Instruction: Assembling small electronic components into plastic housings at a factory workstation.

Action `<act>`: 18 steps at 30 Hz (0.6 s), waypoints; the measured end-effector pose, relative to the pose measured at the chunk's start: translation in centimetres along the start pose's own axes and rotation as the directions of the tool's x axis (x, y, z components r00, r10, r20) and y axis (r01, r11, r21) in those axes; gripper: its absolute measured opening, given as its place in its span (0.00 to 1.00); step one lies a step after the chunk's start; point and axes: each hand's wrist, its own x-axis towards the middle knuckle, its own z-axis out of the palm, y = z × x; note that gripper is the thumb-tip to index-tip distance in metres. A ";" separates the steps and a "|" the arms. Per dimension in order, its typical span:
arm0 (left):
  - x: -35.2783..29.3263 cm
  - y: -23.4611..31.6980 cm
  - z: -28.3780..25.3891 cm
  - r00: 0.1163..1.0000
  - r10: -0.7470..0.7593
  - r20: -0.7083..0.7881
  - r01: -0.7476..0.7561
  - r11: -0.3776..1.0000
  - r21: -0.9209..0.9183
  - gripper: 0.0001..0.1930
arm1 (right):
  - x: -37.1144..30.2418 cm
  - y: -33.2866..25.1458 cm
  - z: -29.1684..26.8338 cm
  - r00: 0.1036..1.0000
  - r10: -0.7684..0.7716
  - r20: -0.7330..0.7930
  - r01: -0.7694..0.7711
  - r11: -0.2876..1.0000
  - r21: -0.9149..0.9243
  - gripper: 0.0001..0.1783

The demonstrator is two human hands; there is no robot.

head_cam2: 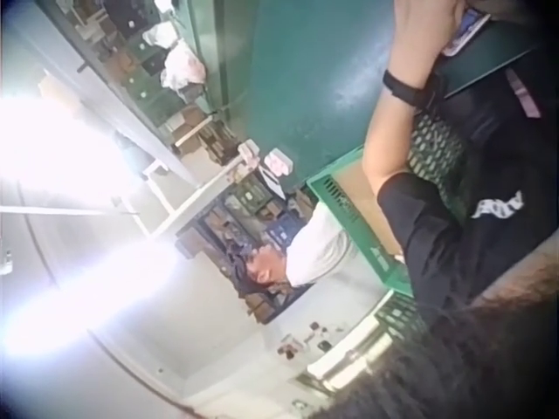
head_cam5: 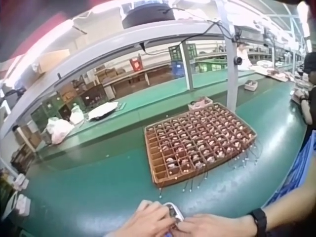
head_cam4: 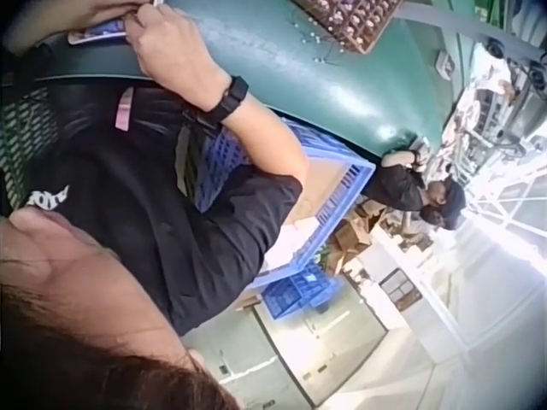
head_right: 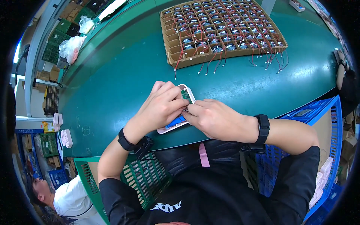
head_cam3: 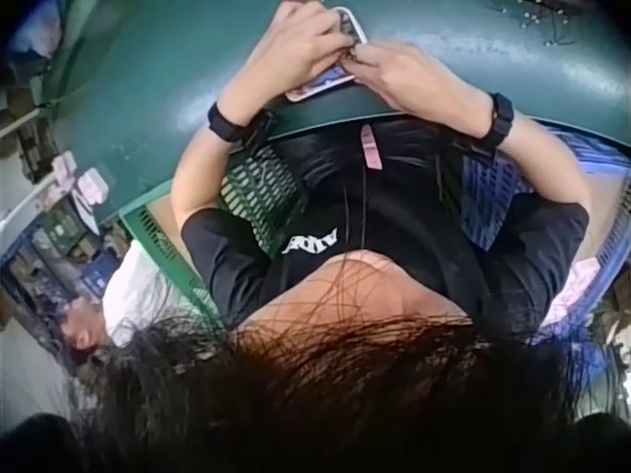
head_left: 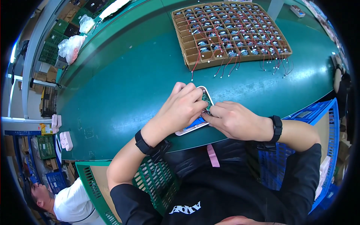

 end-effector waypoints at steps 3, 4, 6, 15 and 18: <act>-0.1 0.1 -0.5 1.000 0.000 0.014 0.000 1.000 0.006 0.08 | 0.0 -0.1 0.0 1.000 -0.010 0.001 0.010 1.000 0.013 0.18; 0.0 0.1 -0.9 1.000 0.000 0.018 0.001 0.999 -0.040 0.08 | 0.0 -0.1 -0.1 1.000 -0.009 0.001 0.009 1.000 0.019 0.17; 0.0 0.0 -1.6 1.000 -0.002 0.027 0.005 0.992 -0.130 0.08 | 0.0 -0.1 -0.2 1.000 -0.006 0.001 0.006 1.000 0.031 0.17; 0.0 -0.3 -2.7 0.999 -0.001 0.037 0.014 0.942 -0.336 0.08 | 0.0 0.1 -0.4 0.999 -0.025 0.038 0.024 0.999 0.034 0.13; 0.0 -0.1 -2.7 0.999 -0.032 -0.019 0.023 0.925 -0.380 0.09 | 0.0 -0.1 -0.8 0.993 -0.005 0.118 0.002 1.000 0.027 0.18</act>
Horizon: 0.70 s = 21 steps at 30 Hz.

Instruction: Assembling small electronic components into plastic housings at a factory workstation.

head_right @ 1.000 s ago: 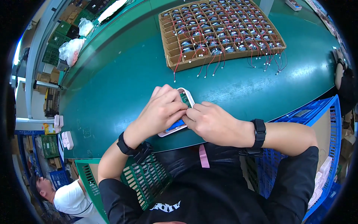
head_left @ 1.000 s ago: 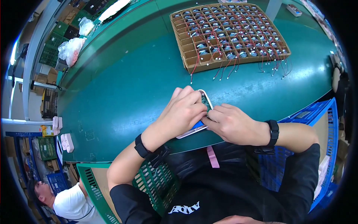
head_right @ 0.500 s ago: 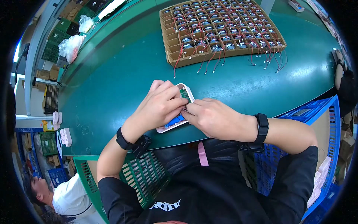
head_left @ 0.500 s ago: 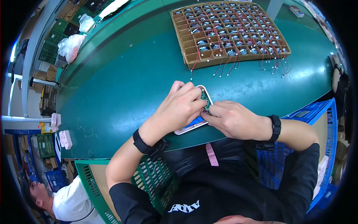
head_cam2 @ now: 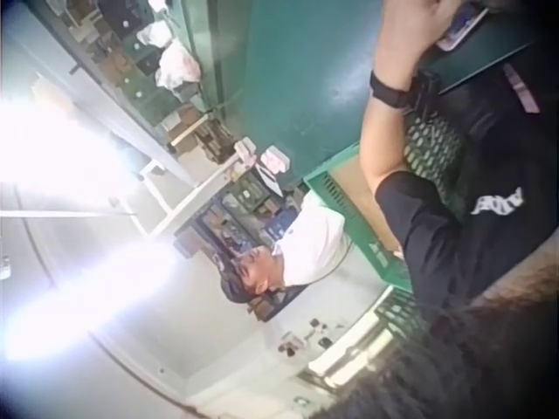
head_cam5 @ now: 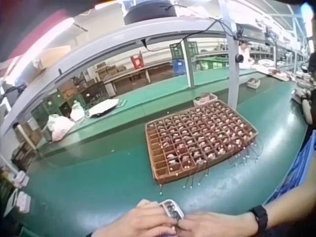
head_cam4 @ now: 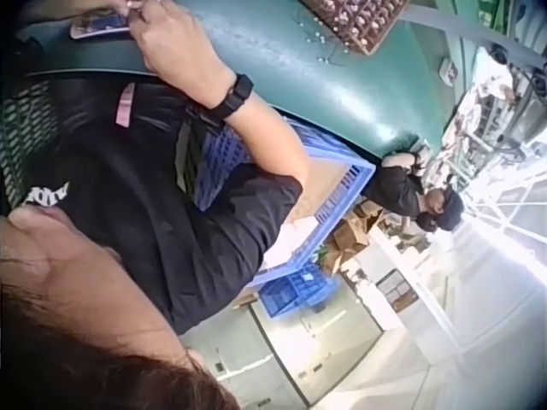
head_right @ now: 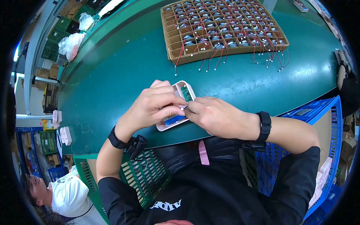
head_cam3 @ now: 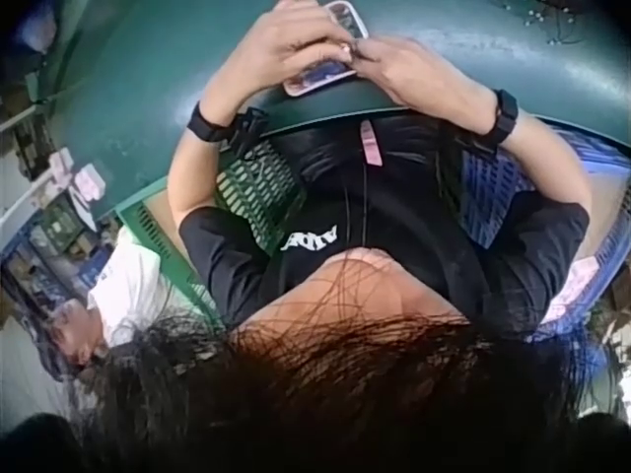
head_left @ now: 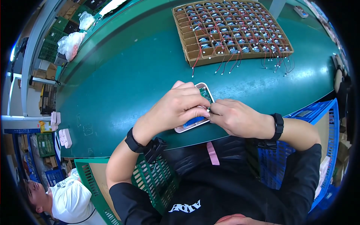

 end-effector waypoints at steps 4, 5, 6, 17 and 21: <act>-0.1 -0.2 0.1 1.000 -0.022 0.006 0.022 0.996 -0.091 0.08 | -0.1 -0.1 -0.1 1.000 0.003 -0.012 -0.003 1.000 0.019 0.18; -0.1 -0.3 0.0 1.000 -0.020 0.009 0.021 0.996 -0.091 0.08 | -0.1 -0.1 -0.1 1.000 0.006 -0.014 -0.006 1.000 0.019 0.18; -0.2 -0.5 0.0 1.000 -0.012 0.013 0.014 0.992 -0.125 0.07 | 0.0 -0.1 -0.1 1.000 0.005 -0.012 -0.004 1.000 0.018 0.18; 0.1 -0.5 -0.3 1.000 0.003 0.029 0.002 0.984 -0.180 0.08 | -0.1 0.3 0.8 0.994 -0.016 -0.111 0.019 1.000 0.024 0.14; 0.4 -0.4 -0.3 1.000 0.000 0.024 0.000 1.000 0.008 0.07 | 0.0 0.5 1.2 0.988 -0.022 -0.150 0.025 0.999 0.023 0.15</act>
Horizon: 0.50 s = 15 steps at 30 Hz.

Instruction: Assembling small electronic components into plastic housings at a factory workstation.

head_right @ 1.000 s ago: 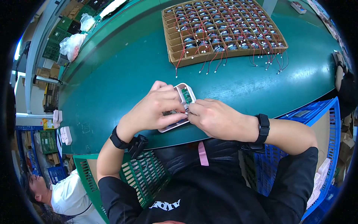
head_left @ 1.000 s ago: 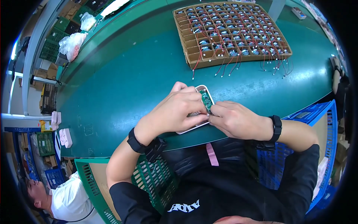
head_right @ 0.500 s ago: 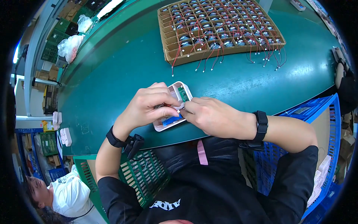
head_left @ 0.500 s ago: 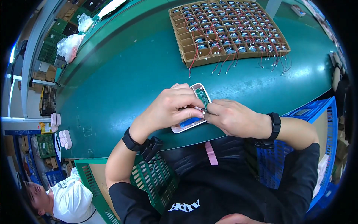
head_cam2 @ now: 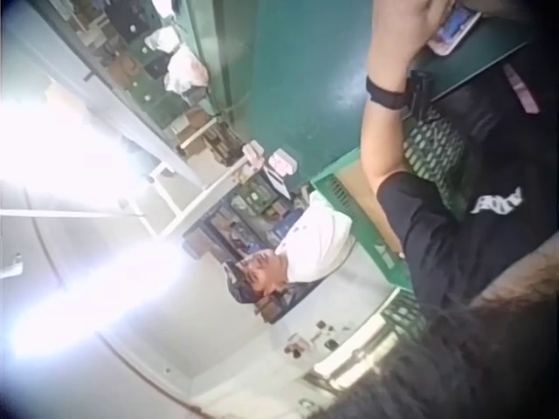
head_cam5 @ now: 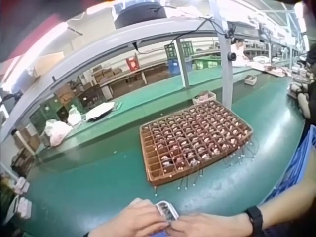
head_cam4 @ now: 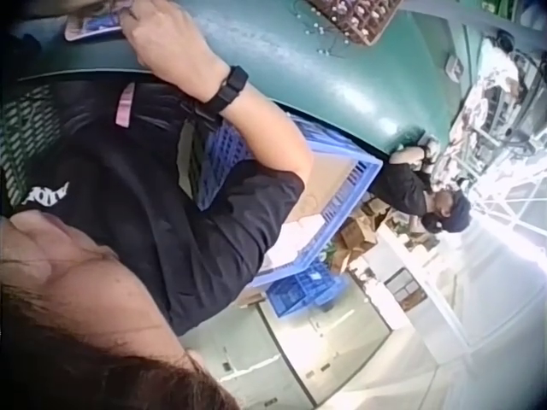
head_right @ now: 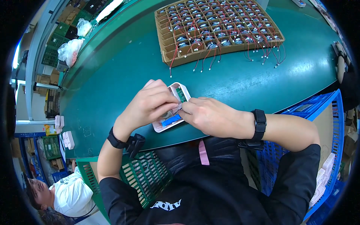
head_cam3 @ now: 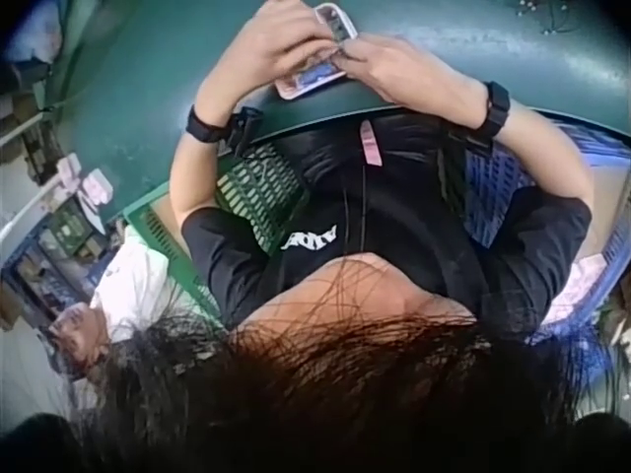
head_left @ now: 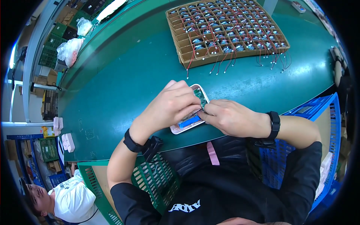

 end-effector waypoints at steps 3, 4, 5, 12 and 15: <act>0.8 0.2 0.8 0.993 0.107 0.041 -0.114 0.947 0.302 0.06 | 0.0 0.2 -0.1 0.998 0.001 0.060 -0.003 0.999 0.032 0.17; 0.8 0.2 1.2 0.994 0.101 0.041 -0.108 0.946 0.306 0.06 | 0.0 0.2 -0.2 0.998 -0.004 0.059 0.002 0.999 0.037 0.17; 0.8 -0.1 1.5 0.994 0.098 0.044 -0.107 0.940 0.323 0.05 | -0.1 0.3 -0.5 0.996 -0.002 0.087 -0.003 0.998 0.055 0.17; 0.2 -0.1 1.7 0.992 0.100 0.077 -0.121 0.920 0.372 0.04 | 1.0 3.0 -2.3 0.977 -0.106 0.187 0.076 0.984 0.163 0.18; 0.0 0.8 1.6 0.991 0.055 0.124 -0.104 0.898 0.427 0.05 | 1.2 3.6 -2.2 0.967 -0.163 0.198 0.123 0.972 0.200 0.20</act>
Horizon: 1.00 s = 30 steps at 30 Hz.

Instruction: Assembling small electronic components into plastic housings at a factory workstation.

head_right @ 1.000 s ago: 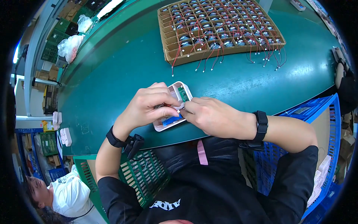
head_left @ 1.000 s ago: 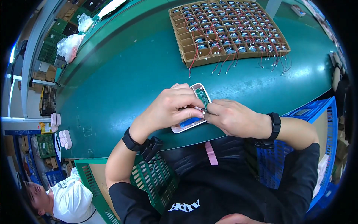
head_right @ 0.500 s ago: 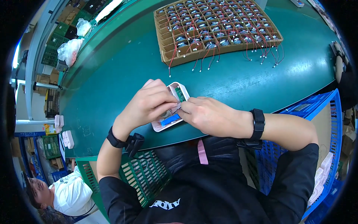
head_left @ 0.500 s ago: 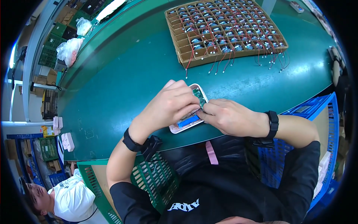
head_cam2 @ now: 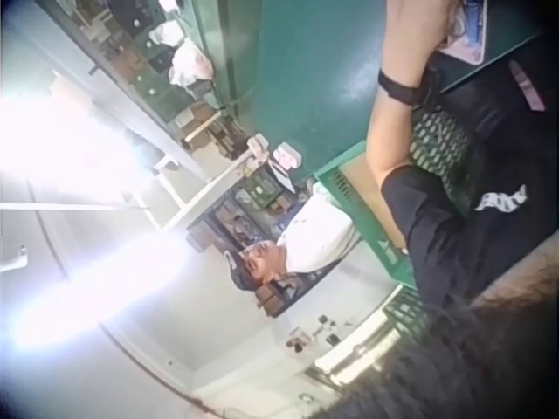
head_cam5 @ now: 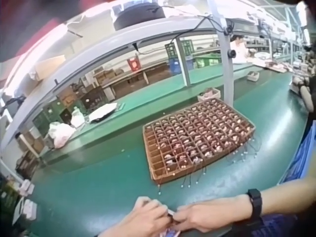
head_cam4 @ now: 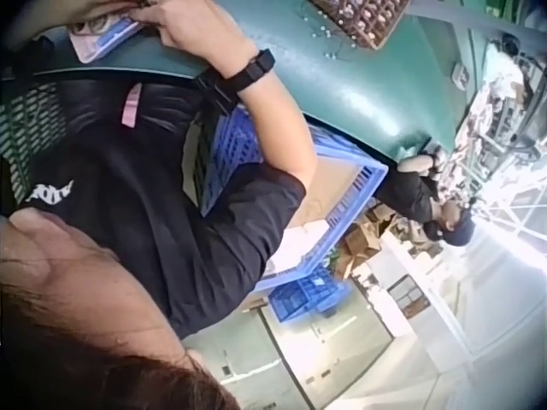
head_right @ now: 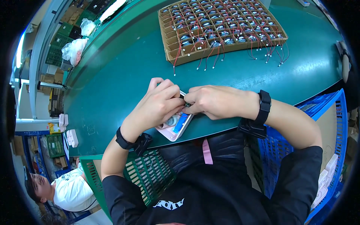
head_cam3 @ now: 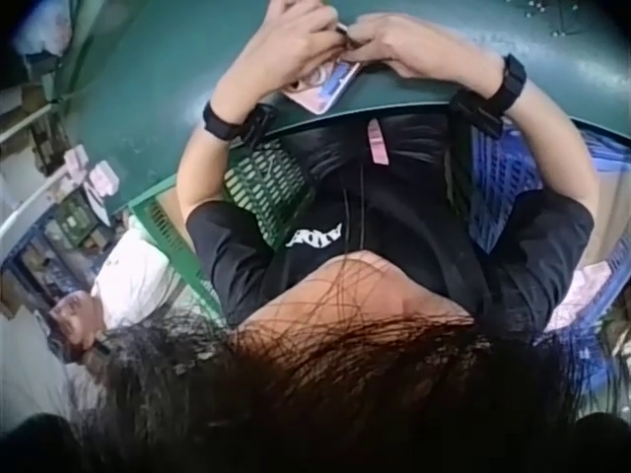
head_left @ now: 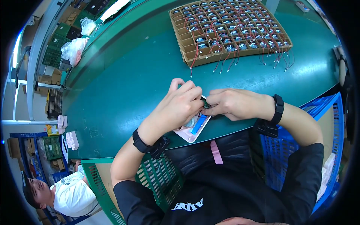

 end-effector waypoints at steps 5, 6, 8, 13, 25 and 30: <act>0.2 0.8 -0.5 0.998 -0.040 0.039 0.035 0.994 0.108 0.05 | -0.4 0.2 0.1 0.999 0.025 -0.021 -0.025 1.000 0.000 0.22; 0.2 0.9 -0.7 0.998 -0.043 0.034 0.039 0.991 0.130 0.05 | -0.3 0.2 0.2 0.999 0.030 -0.025 -0.030 1.000 -0.002 0.22; 0.0 0.9 -1.1 0.998 -0.060 0.023 0.055 0.982 0.181 0.05 | 0.1 0.2 0.1 0.999 0.029 -0.029 -0.029 1.000 -0.004 0.22; -0.2 1.1 -0.6 0.997 -0.073 0.010 0.069 0.975 0.212 0.04 | 0.5 -0.9 -0.4 0.997 0.065 -0.042 -0.065 0.998 -0.018 0.22; -0.6 0.8 1.3 0.995 -0.094 -0.042 0.091 0.993 -0.071 0.02 | 0.6 -1.5 0.2 0.993 0.092 -0.071 -0.095 0.995 -0.042 0.19; -1.6 -0.1 -0.4 0.983 -0.186 -0.013 0.186 0.982 0.042 0.04 | 0.9 -0.6 -0.1 0.997 0.067 -0.022 -0.069 0.995 -0.074 0.19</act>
